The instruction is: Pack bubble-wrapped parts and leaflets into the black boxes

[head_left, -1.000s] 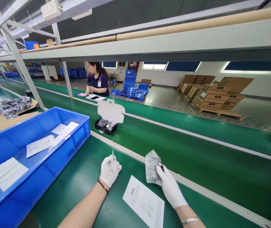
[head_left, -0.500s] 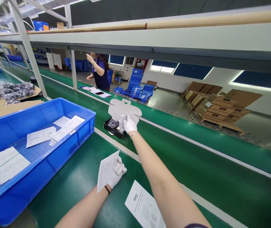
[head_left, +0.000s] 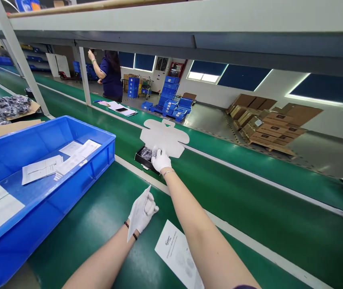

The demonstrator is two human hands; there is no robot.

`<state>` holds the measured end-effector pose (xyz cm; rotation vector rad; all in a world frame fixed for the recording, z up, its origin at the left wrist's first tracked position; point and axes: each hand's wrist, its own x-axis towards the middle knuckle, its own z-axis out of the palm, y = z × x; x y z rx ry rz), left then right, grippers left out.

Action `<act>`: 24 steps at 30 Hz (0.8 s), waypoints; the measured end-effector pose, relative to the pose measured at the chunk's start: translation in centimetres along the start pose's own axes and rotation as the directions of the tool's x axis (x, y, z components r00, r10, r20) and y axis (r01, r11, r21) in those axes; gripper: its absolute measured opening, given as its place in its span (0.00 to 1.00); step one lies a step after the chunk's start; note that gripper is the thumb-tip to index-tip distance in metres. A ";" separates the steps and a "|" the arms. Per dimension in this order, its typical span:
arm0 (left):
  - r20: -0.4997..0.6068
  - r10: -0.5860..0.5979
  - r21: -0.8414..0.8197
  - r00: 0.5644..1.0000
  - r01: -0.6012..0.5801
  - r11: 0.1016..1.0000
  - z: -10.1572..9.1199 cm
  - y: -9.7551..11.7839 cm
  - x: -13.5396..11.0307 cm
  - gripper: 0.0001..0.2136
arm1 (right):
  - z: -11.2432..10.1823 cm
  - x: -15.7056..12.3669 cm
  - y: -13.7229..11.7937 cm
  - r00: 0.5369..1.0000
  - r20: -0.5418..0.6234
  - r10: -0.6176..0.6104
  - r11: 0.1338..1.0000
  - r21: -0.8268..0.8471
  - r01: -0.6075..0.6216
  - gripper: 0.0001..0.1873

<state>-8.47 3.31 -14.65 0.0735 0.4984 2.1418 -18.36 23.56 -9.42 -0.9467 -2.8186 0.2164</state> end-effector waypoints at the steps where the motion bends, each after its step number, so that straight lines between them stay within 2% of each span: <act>1: -0.060 0.009 0.017 0.998 -0.008 1.000 0.1 0.0 0.2 0.15 | 0.2 -0.1 0.1 1.000 0.008 0.017 1.000 -0.005 -0.017 0.33; 5: -0.234 0.066 0.035 0.970 -0.059 0.998 0.1 -0.3 0.9 0.14 | 0.9 -0.8 0.2 0.990 0.019 0.141 0.990 -0.036 -0.140 0.48; 9: -0.242 0.134 0.045 0.961 -0.127 0.991 -0.2 -0.6 1.2 0.12 | 0.8 -2.0 0.9 0.970 0.021 0.243 0.968 -0.077 -0.240 0.53; 15: -0.163 0.210 0.121 0.964 -0.192 0.974 -0.6 -0.8 1.3 0.16 | -1.0 -3.0 2.9 0.976 0.050 0.210 0.967 -0.158 -0.200 0.54; 18: -0.142 0.199 0.152 0.970 -0.177 0.972 -0.5 -0.8 1.2 0.15 | -1.3 -2.8 4.3 0.999 -0.009 0.045 0.980 -0.195 -0.046 0.46; 20: -0.140 0.176 0.149 0.974 -0.155 0.977 -0.4 -0.7 1.1 0.15 | -1.0 -2.9 5.2 1.000 -0.012 -0.017 0.985 -0.170 0.015 0.40; 22: -0.154 0.145 0.124 0.977 -0.127 0.984 -0.5 -0.5 1.1 0.15 | -0.4 -3.2 6.0 1.000 0.003 0.008 0.990 -0.143 -0.008 0.38; 24: -0.183 0.110 0.089 0.977 -0.094 0.992 -0.6 -0.5 1.1 0.15 | 0.1 -3.6 6.5 0.999 -0.005 0.044 0.990 -0.132 -0.044 0.40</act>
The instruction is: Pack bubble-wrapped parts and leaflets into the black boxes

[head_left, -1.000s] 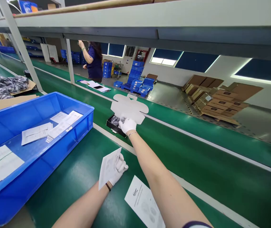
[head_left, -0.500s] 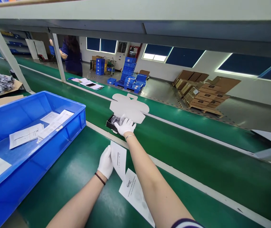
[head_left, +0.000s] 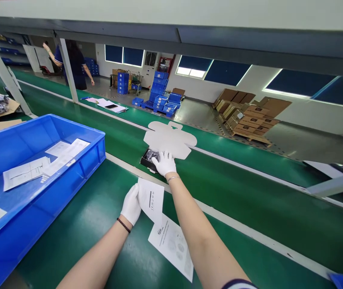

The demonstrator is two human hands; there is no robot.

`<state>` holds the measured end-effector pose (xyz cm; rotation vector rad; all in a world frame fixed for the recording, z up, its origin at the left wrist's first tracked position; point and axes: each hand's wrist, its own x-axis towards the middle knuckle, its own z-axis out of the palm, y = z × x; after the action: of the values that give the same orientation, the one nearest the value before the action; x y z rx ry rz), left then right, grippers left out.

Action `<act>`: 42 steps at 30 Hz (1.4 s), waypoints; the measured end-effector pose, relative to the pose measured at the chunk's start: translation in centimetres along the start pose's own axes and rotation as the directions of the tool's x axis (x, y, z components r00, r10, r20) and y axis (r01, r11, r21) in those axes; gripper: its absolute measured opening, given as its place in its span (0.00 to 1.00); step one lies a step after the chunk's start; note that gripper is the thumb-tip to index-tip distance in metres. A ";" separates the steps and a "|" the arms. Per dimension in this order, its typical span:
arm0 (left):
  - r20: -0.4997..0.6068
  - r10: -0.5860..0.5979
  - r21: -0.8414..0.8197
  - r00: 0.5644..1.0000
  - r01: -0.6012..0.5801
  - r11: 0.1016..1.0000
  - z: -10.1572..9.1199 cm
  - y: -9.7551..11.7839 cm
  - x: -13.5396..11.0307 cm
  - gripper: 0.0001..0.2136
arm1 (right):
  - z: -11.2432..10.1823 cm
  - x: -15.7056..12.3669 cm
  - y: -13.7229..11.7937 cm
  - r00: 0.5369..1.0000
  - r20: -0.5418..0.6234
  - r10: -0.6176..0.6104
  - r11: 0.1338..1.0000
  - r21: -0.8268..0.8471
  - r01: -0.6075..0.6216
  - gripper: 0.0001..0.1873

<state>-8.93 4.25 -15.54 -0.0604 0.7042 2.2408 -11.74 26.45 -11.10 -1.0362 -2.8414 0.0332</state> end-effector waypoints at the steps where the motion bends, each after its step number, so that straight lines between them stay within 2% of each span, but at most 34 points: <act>1: -0.012 -0.015 -0.006 1.000 0.014 1.000 -0.1 0.0 0.1 0.15 | 0.2 -0.2 0.2 1.000 -0.009 0.015 1.000 0.007 -0.015 0.42; 4: -0.014 0.018 0.049 1.000 -0.017 0.999 -0.2 -0.2 0.2 0.14 | 0.6 -0.4 0.9 0.999 0.020 0.041 0.997 0.070 -0.043 0.48; 7: 0.026 0.180 0.289 0.983 -0.180 0.940 -0.1 -0.1 -0.1 0.15 | 0.5 -0.3 1.9 0.995 0.088 0.051 0.990 0.130 -0.062 0.50; 9: 0.049 0.277 0.469 0.959 -0.267 0.842 -0.1 0.3 -0.3 0.16 | -0.1 -0.3 2.9 0.998 0.056 0.036 0.981 0.189 -0.046 0.49; 12: 0.075 0.391 0.690 0.918 -0.330 0.644 -0.2 1.4 -0.4 0.14 | -2.1 -1.2 4.5 0.999 -0.036 -0.007 0.959 0.283 0.016 0.37; 14: 0.098 0.450 0.779 0.888 -0.350 0.521 -0.3 1.8 -0.4 0.14 | -3.8 -2.8 5.4 0.995 -0.096 -0.015 0.951 0.307 0.044 0.31; 16: 0.118 0.466 0.802 0.877 -0.361 0.475 -0.3 1.9 -0.3 0.13 | -5.2 -5.3 5.8 0.987 -0.156 -0.040 0.938 0.334 0.091 0.30; 18: 0.156 0.457 0.813 0.876 -0.377 0.445 -0.2 1.6 -0.4 0.13 | -6.0 -8.3 5.5 0.970 -0.144 -0.197 0.899 0.369 0.238 0.27; 20: 0.204 0.431 0.820 0.879 -0.394 0.415 -0.1 1.1 -0.6 0.12 | -6.6 -10.7 5.0 0.901 -0.059 -0.429 0.834 0.358 0.421 0.22; 21: 0.228 0.416 0.817 0.880 -0.405 0.410 0.0 0.9 -0.7 0.12 | -7.0 -11.4 4.9 0.859 -0.015 -0.511 0.810 0.325 0.488 0.19; 22: 0.247 0.401 0.805 0.882 -0.417 0.421 0.0 0.7 -0.8 0.13 | -7.6 -11.5 5.0 0.841 0.009 -0.540 0.812 0.266 0.519 0.17; 23: 0.259 0.382 0.787 0.887 -0.423 0.449 0.0 0.6 -0.8 0.14 | -8.3 -11.1 5.5 0.863 0.004 -0.504 0.850 0.181 0.495 0.15; 24: 0.258 0.364 0.766 0.895 -0.419 0.487 -0.1 0.5 -0.8 0.16 | -9.2 -10.2 6.2 0.904 -0.029 -0.426 0.900 0.092 0.426 0.15; 26: 0.230 0.322 0.736 0.919 -0.380 0.560 -0.2 0.5 -0.7 0.22 | -10.9 -7.4 8.2 0.970 -0.136 -0.204 0.979 -0.044 0.200 0.17; 28: 0.197 0.287 0.734 0.938 -0.335 0.591 -0.4 0.7 -0.5 0.25 | -12.0 -4.4 10.3 0.981 -0.191 -0.045 0.995 -0.097 0.026 0.20; 29: 0.188 0.275 0.740 0.943 -0.320 0.592 -0.4 0.7 -0.4 0.26 | -12.1 -3.2 11.1 0.982 -0.191 0.001 0.994 -0.108 -0.022 0.20; 33: 0.190 0.252 0.739 0.949 -0.308 0.600 -0.4 0.8 -0.3 0.27 | -10.2 -1.1 11.9 0.990 -0.126 0.066 0.989 -0.123 -0.082 0.15; 36: 0.203 0.248 0.731 0.947 -0.316 0.605 -0.5 0.8 -0.3 0.26 | -9.1 -1.2 11.6 0.988 -0.118 0.097 0.987 -0.115 -0.110 0.14; 38: 0.208 0.237 0.734 0.949 -0.312 0.603 -0.5 0.9 -0.3 0.25 | -9.4 -2.1 11.5 0.980 -0.159 0.122 0.983 -0.114 -0.141 0.18; 40: 0.206 0.234 0.735 0.950 -0.307 0.604 -0.5 0.9 -0.2 0.24 | -9.7 -4.2 11.2 0.960 -0.239 0.148 0.981 -0.088 -0.173 0.24; 42: 0.198 0.240 0.727 0.950 -0.307 0.615 -0.4 1.0 -0.3 0.22 | -9.4 -8.1 10.3 0.967 -0.221 0.123 0.991 -0.023 -0.132 0.25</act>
<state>-9.49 3.31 -15.39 0.5909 1.6437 2.0206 2.06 28.95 -3.21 -1.1513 -2.5844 -0.1163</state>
